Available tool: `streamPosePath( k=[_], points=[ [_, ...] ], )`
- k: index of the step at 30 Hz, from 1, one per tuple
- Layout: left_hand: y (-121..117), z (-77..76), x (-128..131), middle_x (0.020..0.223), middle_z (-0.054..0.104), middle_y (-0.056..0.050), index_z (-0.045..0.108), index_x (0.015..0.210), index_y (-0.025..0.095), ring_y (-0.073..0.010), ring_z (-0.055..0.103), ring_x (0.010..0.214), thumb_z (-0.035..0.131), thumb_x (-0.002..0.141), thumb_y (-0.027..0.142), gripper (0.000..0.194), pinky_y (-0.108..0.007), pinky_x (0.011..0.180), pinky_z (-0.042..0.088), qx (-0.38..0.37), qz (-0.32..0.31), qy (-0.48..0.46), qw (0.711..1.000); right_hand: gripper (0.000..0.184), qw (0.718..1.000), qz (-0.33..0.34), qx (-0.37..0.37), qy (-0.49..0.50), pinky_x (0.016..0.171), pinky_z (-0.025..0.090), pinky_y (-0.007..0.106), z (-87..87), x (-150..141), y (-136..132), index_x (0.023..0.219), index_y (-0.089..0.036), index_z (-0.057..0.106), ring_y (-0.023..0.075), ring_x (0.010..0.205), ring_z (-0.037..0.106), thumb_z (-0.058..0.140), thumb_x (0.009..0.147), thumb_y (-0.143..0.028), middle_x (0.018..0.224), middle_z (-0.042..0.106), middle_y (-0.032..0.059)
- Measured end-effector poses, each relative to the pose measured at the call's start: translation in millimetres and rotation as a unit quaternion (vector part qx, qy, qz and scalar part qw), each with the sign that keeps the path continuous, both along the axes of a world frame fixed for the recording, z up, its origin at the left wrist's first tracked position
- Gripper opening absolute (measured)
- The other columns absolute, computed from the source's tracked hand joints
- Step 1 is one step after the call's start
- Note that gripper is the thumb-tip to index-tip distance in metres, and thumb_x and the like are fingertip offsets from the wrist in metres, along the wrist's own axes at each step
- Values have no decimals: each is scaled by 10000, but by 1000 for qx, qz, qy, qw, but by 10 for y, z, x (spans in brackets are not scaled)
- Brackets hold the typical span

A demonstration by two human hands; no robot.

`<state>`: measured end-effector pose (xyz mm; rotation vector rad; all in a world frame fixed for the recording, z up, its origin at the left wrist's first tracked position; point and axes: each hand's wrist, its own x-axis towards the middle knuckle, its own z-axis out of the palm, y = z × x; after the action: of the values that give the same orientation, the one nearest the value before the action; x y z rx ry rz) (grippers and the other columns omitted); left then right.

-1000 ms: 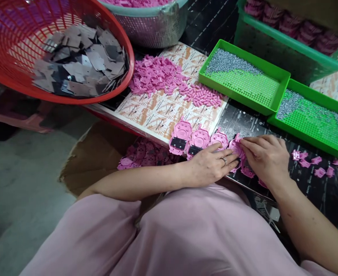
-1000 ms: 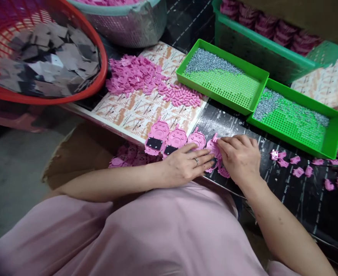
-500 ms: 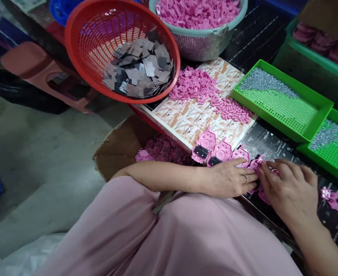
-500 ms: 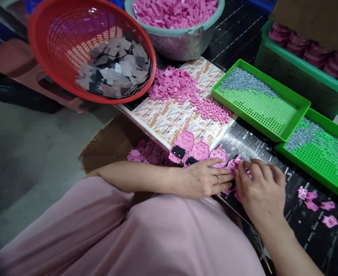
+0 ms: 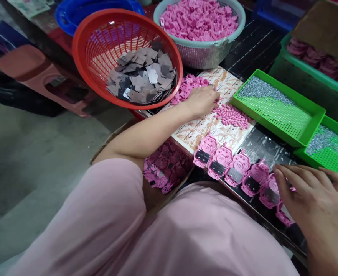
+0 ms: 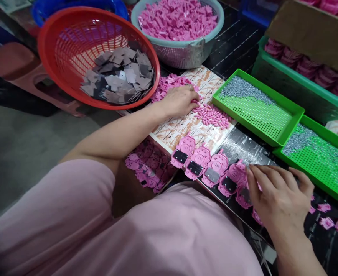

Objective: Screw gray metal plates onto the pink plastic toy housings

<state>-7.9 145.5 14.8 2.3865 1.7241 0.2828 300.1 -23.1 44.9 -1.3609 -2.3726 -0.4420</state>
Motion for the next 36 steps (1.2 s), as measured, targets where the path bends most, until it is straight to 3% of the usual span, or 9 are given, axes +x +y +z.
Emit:
streamPosePath(
  k=[4, 7, 12, 16, 20, 23, 25, 29, 36],
  points=[
    [-56, 3, -66, 985, 673, -79, 697, 1001, 145, -238, 613, 999, 638, 849, 222, 180, -395, 896, 465, 30, 9, -64, 997, 82, 1000, 17, -12, 1, 897, 416, 416, -4, -4, 40, 861, -238, 678, 215, 820, 679, 725, 796, -219, 862, 739, -26],
    [-164, 56, -37, 885, 682, -40, 660, 1091, 130, -170, 632, 881, 633, 858, 196, 244, -352, 865, 491, 49, -2, -213, 976, 145, 998, 61, -5, 7, 864, 434, 403, 33, -119, 121, 912, -228, 666, 202, 796, 676, 737, 786, -214, 868, 738, -14],
    [-563, 172, 415, 936, 700, -37, 631, 1133, 135, -116, 664, 793, 556, 938, 270, 249, -244, 662, 542, -129, -77, -489, 859, 300, 995, 87, 34, 14, 799, 477, 379, 222, -475, 308, 1100, -205, 627, 226, 885, 658, 705, 811, -229, 1047, 717, 60],
    [-839, 225, 718, 974, 711, -44, 611, 1068, 129, -128, 691, 862, 566, 935, 236, 176, -222, 664, 564, -230, -78, -571, 785, 338, 994, 91, 67, 0, 865, 504, 388, 301, -604, 407, 1158, -177, 608, 264, 986, 629, 673, 831, -232, 1121, 690, 103],
    [-971, 190, 672, 1020, 725, -82, 604, 1119, 102, -155, 698, 959, 509, 962, 220, 218, -275, 799, 579, -189, -138, -520, 821, 296, 993, 111, 32, 39, 840, 535, 342, 195, -519, 405, 1128, -208, 629, 218, 950, 657, 660, 835, -175, 1088, 713, 57],
    [-1118, 122, 506, 1206, 677, -110, 618, 1183, 130, -194, 646, 1125, 524, 945, 203, 265, -365, 977, 522, -17, -210, -378, 901, 185, 989, 106, -25, 96, 771, 549, 305, 12, -414, 372, 1022, -215, 675, 169, 854, 680, 671, 837, -197, 977, 740, 24],
    [-1256, 61, 409, 1216, 677, -110, 666, 1113, 149, -208, 637, 1142, 521, 942, 192, 228, -394, 997, 502, 99, -267, -258, 923, 110, 989, 92, -62, 100, 730, 532, 295, -120, -369, 348, 945, -204, 698, 151, 805, 682, 677, 840, -226, 908, 749, 7],
    [-1499, -107, 338, 1162, 705, -94, 695, 1072, 150, -202, 667, 1075, 516, 960, 234, 227, -395, 979, 499, 204, -367, -128, 898, 93, 993, 68, -73, 56, 676, 447, 301, -302, -366, 322, 896, -213, 719, 149, 802, 675, 670, 854, -279, 878, 753, -8],
    [-1563, -305, 360, 1307, 623, -93, 638, 1224, 148, -198, 601, 1198, 440, 996, 238, 316, -383, 1048, 444, 193, -415, -64, 887, 80, 995, 83, -29, -50, 756, 355, 358, -260, -460, 246, 920, -238, 702, 190, 905, 620, 659, 863, -273, 928, 746, -46]
  ],
)
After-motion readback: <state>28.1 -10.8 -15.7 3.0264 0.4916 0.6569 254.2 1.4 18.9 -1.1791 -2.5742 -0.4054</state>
